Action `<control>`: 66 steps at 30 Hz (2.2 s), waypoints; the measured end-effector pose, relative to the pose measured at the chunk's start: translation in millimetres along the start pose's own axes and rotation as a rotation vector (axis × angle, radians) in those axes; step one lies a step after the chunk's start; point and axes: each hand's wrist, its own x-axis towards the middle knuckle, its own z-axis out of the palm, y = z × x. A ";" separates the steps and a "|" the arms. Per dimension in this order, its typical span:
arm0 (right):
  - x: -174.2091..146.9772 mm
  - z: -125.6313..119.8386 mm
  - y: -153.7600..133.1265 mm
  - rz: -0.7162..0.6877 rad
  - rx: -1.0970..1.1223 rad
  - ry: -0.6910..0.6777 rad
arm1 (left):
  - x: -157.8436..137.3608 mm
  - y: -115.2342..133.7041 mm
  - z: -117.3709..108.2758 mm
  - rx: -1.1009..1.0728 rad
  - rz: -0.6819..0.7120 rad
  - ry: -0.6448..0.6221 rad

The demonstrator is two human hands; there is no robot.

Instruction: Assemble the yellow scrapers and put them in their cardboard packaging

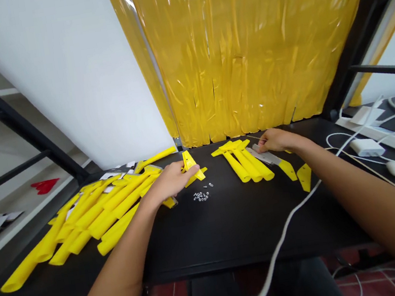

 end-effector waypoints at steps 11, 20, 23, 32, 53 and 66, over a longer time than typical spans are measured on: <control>-55.6 -4.4 -69.7 -0.276 0.973 0.060 | -16.4 20.5 6.2 -0.048 0.190 -0.071; -80.1 31.8 -105.1 -0.381 1.344 -0.070 | -19.4 22.8 10.9 -0.106 0.248 -0.153; -83.0 44.7 -108.7 -0.397 1.235 -0.089 | -17.8 21.6 10.2 -0.159 0.256 -0.119; -82.3 59.1 -106.7 -0.621 0.699 0.104 | -17.1 23.7 5.0 -0.267 0.225 -0.083; -83.3 61.7 -106.4 -0.709 0.387 0.148 | -13.8 19.1 14.3 -0.335 0.240 -0.174; -83.7 65.7 -107.5 -0.665 0.577 0.004 | -16.1 16.2 13.5 -0.245 0.245 -0.157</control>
